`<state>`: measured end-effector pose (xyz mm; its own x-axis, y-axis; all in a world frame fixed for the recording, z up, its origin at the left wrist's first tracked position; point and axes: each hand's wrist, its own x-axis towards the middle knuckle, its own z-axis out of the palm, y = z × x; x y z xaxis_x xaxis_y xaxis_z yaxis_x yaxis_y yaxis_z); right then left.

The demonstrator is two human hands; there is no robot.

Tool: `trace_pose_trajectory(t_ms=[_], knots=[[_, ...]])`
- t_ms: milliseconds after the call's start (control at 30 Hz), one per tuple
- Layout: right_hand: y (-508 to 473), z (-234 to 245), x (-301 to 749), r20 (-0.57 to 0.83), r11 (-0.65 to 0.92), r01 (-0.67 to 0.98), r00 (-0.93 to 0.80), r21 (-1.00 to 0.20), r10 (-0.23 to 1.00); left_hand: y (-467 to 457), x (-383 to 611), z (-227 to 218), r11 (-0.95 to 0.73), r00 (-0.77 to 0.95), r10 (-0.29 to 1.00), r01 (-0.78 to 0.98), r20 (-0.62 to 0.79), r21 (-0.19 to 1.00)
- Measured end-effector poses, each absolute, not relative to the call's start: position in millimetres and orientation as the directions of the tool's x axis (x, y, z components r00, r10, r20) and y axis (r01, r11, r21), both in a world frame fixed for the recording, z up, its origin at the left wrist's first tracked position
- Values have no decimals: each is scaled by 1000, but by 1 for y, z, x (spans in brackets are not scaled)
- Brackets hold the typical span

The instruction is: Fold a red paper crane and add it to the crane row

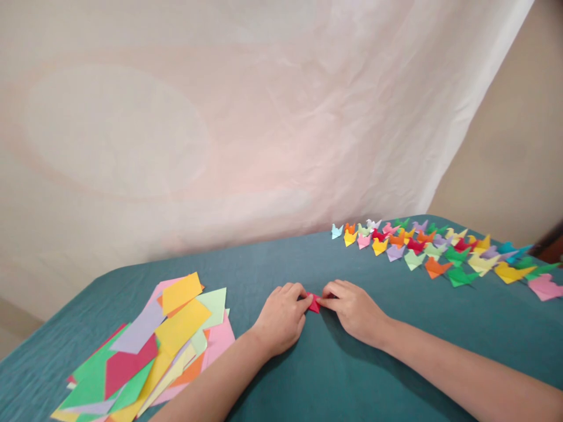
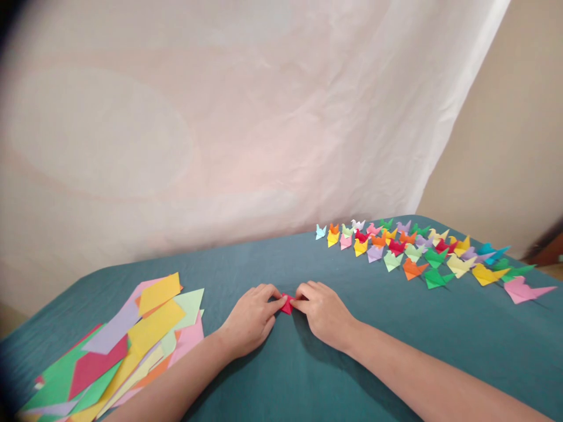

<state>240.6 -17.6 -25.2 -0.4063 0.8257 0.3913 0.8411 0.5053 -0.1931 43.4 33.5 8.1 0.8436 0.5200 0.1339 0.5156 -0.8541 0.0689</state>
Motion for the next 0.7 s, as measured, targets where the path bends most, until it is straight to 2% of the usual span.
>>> trace_pose_trajectory(t_ms=[333,700], knots=[[-18,-19,230,325,448,894,-416,-26,849,33,44,9,-856,849,516,516,117,35],[-16,-12,227,272,438,898,-434,49,859,34,43,6,-856,848,516,517,120,27]])
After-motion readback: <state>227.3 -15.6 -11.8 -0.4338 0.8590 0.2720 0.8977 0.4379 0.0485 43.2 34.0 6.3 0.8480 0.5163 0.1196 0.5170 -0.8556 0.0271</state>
